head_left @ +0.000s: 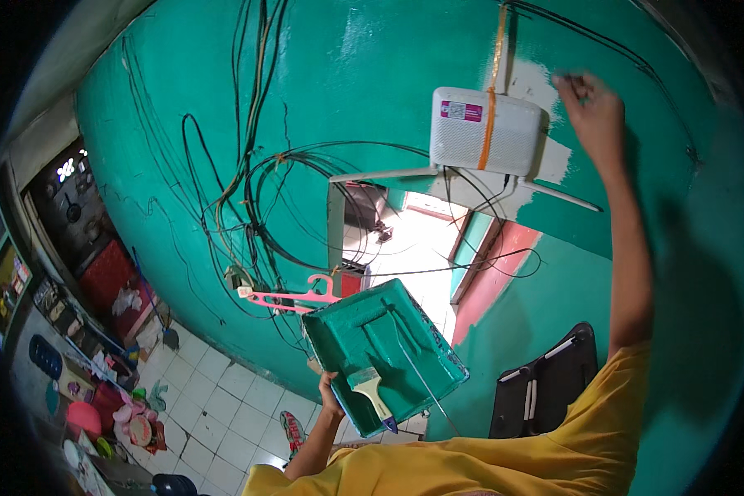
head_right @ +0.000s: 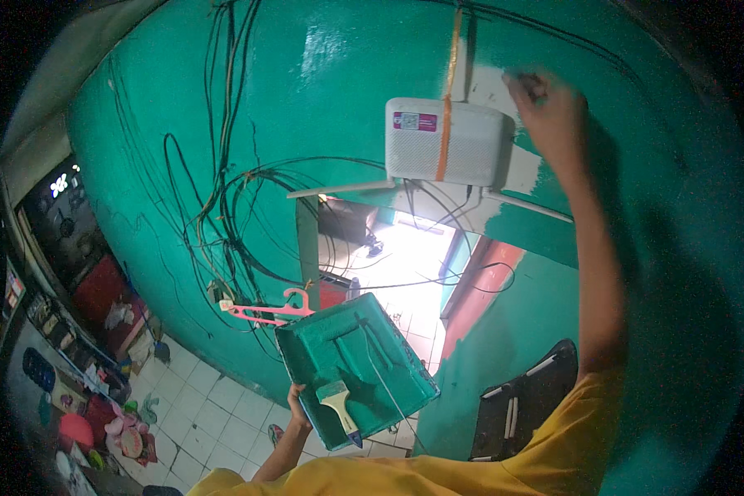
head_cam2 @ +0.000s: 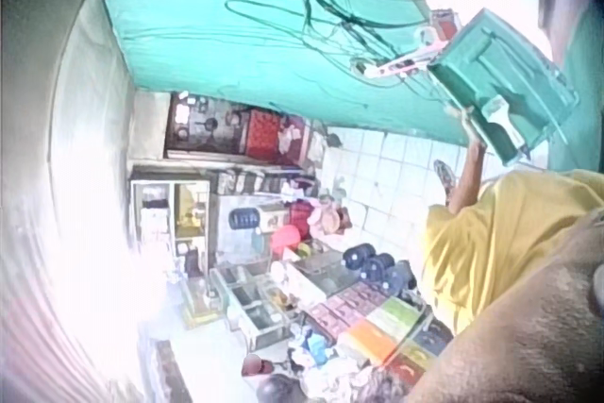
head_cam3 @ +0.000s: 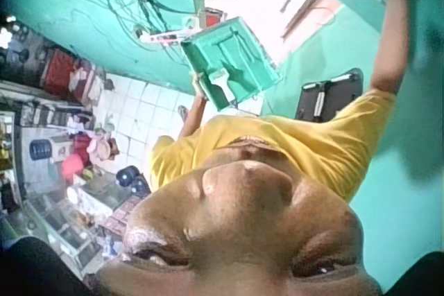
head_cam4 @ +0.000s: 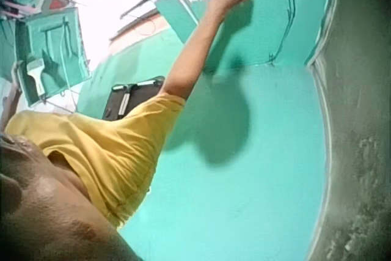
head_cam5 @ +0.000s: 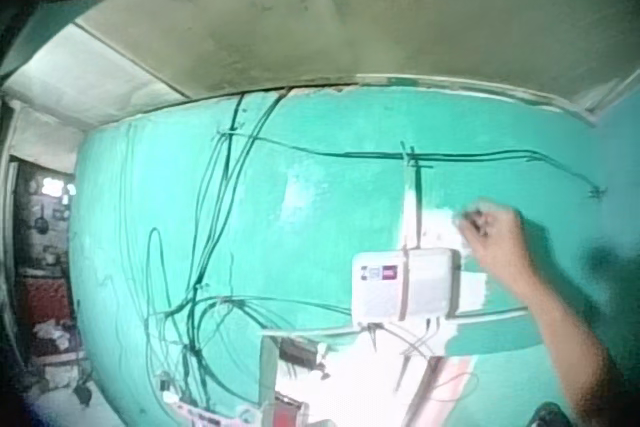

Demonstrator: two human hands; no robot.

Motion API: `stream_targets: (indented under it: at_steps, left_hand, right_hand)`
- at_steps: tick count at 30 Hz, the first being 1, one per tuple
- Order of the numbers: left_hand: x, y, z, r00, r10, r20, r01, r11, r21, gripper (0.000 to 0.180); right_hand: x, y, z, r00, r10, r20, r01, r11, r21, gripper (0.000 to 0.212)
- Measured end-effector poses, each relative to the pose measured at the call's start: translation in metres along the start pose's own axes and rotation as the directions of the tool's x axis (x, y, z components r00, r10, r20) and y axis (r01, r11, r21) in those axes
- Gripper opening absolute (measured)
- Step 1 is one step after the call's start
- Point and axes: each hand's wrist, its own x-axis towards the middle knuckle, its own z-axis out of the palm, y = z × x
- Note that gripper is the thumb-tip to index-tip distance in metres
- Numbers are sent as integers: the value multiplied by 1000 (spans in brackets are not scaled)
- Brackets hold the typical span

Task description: The person paints a green wall and ceiling using a paint roller on a pole and a paintbrush, while holding a paint tray in one hand.

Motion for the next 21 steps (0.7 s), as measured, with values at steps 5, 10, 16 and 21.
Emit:
stream_targets:
  at_steps: [5,10,16,21]
  left_hand:
    - [0,-1,-23,999,29,-21,-28,999,41,47]
    - [-7,2,-19,987,162,-4,-162,986,45,44]
    - [-15,5,-10,989,143,23,-144,989,45,42]
    - [-11,0,-12,994,110,8,-110,994,13,43]
  right_hand:
    - [60,41,30,989,-6,-149,12,999,44,28]
    - [85,48,55,983,50,-176,-40,998,57,30]
    - [92,25,74,968,139,-211,-105,981,165,22]
    - [98,23,79,977,147,-153,-135,987,84,24]
